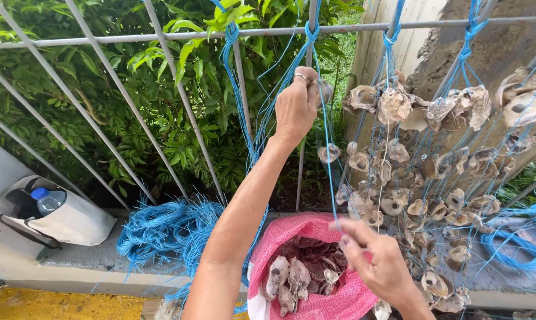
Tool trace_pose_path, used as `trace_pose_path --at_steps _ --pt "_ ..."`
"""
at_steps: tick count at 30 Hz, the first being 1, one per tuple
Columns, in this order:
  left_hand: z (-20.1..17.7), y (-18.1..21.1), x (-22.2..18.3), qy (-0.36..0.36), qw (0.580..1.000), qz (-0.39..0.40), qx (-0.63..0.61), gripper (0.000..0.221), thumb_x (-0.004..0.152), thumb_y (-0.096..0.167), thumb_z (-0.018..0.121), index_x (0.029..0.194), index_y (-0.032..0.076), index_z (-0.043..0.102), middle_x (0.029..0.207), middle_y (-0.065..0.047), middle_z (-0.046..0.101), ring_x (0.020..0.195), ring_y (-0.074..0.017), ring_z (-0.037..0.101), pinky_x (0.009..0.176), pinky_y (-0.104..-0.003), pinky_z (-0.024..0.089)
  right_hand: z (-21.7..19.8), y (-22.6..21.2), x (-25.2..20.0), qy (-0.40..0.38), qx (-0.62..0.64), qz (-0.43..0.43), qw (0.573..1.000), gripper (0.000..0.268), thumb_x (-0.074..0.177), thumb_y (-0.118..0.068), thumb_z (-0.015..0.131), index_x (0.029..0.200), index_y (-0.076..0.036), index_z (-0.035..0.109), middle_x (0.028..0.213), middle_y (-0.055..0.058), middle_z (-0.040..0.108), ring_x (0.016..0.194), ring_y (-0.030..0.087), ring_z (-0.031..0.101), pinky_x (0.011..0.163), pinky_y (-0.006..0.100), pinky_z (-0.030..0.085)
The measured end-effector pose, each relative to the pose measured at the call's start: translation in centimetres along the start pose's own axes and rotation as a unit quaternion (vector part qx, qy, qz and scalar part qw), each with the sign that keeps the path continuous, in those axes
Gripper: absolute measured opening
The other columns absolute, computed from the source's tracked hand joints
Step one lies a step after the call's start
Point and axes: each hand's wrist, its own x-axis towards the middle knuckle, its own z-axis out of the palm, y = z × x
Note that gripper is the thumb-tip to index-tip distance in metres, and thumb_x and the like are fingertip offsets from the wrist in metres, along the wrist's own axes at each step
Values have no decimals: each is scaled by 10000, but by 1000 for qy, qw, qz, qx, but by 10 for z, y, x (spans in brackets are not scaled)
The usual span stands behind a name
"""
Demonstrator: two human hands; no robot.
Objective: Threading oyster shells onto blue strings to create cultivation lines.
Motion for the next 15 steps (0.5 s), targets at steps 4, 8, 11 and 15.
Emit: trace_pose_path --at_steps 4,8,11,15 --pt "-8 -1 -3 8 1000 18 8 121 1020 100 587 1119 78 522 882 -141 743 796 -370 724 664 -487 532 -7 19 -21 -45 -72 9 996 321 913 -60 558 1183 -126 718 624 -11 630 485 73 570 441 249 465" --pt "-20 3 0 -14 998 54 29 146 994 100 612 1118 87 536 862 -126 726 822 -344 720 695 -470 526 -28 40 -36 29 7 -71 997 265 919 -30 554 1146 -56 688 798 -7 633 634 52 579 541 222 478" --pt "-18 -4 4 -21 990 116 83 150 991 83 611 1117 95 530 858 -110 702 852 -316 704 722 -457 494 -44 47 -44 51 93 -1 994 224 936 -30 540 1089 -61 700 680 6 573 578 65 516 491 243 443" --pt "-11 -11 2 -25 978 153 136 161 995 49 604 1118 95 512 848 -105 666 874 -300 685 747 -440 479 -47 35 -57 46 295 -69 952 229 1002 -33 479 1117 -31 677 698 -25 516 599 39 454 551 258 439"
